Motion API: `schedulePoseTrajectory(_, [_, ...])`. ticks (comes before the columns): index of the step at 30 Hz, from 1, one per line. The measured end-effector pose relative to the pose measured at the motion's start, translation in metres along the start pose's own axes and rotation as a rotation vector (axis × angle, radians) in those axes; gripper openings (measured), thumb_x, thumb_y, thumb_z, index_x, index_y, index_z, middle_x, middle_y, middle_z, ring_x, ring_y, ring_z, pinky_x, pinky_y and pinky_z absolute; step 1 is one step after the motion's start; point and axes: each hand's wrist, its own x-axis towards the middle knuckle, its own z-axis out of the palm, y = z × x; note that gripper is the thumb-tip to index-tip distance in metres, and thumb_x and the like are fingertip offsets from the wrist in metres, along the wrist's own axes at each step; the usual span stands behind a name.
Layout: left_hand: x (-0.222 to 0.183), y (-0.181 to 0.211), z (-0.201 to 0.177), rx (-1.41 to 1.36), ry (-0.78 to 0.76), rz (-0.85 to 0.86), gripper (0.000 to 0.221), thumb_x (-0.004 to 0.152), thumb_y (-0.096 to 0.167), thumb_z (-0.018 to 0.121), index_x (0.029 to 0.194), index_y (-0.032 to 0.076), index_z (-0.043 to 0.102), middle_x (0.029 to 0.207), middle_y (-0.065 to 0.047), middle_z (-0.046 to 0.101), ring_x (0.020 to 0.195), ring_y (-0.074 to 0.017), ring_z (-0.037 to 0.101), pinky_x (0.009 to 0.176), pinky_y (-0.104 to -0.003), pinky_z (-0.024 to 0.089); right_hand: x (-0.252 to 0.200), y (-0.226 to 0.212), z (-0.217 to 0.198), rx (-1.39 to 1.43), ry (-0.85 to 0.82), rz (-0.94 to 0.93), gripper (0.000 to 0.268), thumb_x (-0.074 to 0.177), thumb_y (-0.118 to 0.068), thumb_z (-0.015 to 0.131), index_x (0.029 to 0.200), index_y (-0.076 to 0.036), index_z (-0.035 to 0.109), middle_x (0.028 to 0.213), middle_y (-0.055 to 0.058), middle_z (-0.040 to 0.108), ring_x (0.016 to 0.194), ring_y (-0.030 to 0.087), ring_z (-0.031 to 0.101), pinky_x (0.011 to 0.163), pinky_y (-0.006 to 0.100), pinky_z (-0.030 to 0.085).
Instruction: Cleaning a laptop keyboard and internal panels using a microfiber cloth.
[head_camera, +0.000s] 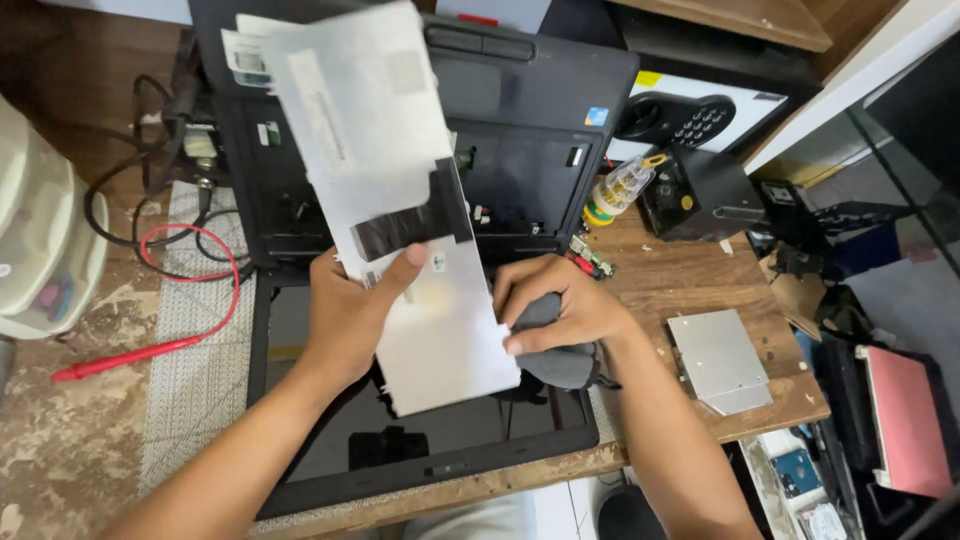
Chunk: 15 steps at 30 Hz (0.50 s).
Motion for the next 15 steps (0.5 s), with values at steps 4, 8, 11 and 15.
schedulePoseTrajectory(4, [-0.008,-0.009,-0.002,0.041,-0.024,0.021,0.027,0.085,0.026,0.086,0.081,0.007,0.067,0.067,-0.003,0.064,0.067,-0.0090,0.053,0.063,-0.029,0.051,0.002,-0.003,-0.005,0.008,-0.065,0.047,0.020,0.078,-0.014,0.090,0.089,-0.003,0.077,0.085,0.015,0.072,0.072,0.027,0.071,0.069,0.039,0.055])
schedulePoseTrajectory(8, [-0.001,-0.050,-0.021,0.077,-0.015,0.037,0.031,0.087,0.029,0.085,0.072,0.011,0.065,0.059,0.000,0.058,0.063,-0.0050,0.045,0.060,-0.025,0.042,-0.003,-0.003,-0.011,-0.060,-0.004,0.095,0.023,0.079,-0.019,0.089,0.093,-0.004,0.078,0.089,0.015,0.074,0.079,0.028,0.074,0.075,0.041,0.056])
schedulePoseTrajectory(11, [0.003,-0.062,-0.027,0.071,-0.013,0.058,0.035,0.089,0.029,0.084,0.067,0.013,0.062,0.054,0.002,0.054,0.060,-0.0036,0.041,0.058,-0.022,0.038,-0.007,0.001,-0.017,-0.135,0.100,0.084,0.023,0.079,-0.018,0.088,0.094,-0.003,0.078,0.093,0.016,0.074,0.084,0.029,0.074,0.080,0.042,0.056])
schedulePoseTrajectory(15, [0.005,-0.066,-0.026,0.088,0.016,0.025,0.042,0.091,0.034,0.083,0.063,0.014,0.060,0.052,0.003,0.053,0.058,-0.0039,0.041,0.058,-0.021,0.039,-0.003,-0.001,-0.016,-0.222,0.155,0.003,0.026,0.080,-0.016,0.088,0.098,0.001,0.078,0.099,0.019,0.073,0.088,0.031,0.073,0.082,0.042,0.057])
